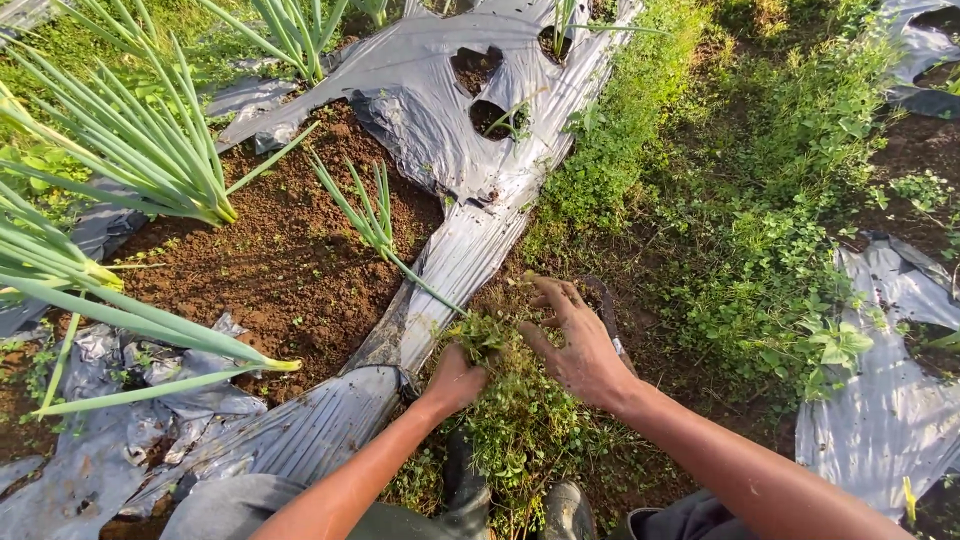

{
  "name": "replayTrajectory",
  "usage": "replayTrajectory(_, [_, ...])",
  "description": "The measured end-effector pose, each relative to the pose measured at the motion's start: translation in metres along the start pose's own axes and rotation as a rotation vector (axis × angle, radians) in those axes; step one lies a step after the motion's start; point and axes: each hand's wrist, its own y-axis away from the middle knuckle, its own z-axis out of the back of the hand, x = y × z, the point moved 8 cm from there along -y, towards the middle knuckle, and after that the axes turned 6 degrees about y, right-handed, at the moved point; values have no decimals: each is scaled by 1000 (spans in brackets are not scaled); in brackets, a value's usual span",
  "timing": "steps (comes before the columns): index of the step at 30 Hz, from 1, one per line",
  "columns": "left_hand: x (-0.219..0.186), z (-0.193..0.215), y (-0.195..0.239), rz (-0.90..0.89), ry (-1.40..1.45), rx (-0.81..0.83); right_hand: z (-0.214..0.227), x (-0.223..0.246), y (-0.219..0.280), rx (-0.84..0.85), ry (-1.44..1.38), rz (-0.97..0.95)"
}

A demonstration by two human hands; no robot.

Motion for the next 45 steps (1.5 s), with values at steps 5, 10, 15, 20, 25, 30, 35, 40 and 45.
replayTrajectory(5, [-54, 16, 19, -19, 183, -27, -44, -29, -3, 419, 190, 0])
replayTrajectory(10, [-30, 24, 5, -22, 281, -31, -65, -74, -23, 301, 38, 55])
replayTrajectory(15, [-12, 36, -13, -95, 217, -165, -47, -61, -35, 210, 72, 29])
replayTrajectory(20, [-6, 57, -27, -115, 184, -348, -40, -46, -37, 171, 63, 136])
replayTrajectory(25, [27, 87, -20, 101, 120, -453, -4, -16, -11, 50, 13, 56])
replayTrajectory(30, [-39, 69, 7, -2, 165, -352, 12, -26, -5, -102, 26, 50])
replayTrajectory(35, [-100, 9, 44, 8, 329, 27, -30, -31, -12, 160, 37, -150])
replayTrajectory(40, [-40, 11, 15, 122, 197, 143, -35, -30, -6, 238, 140, -123])
replayTrajectory(45, [42, -1, -20, 122, 193, 211, -37, -41, -5, 217, 209, -89])
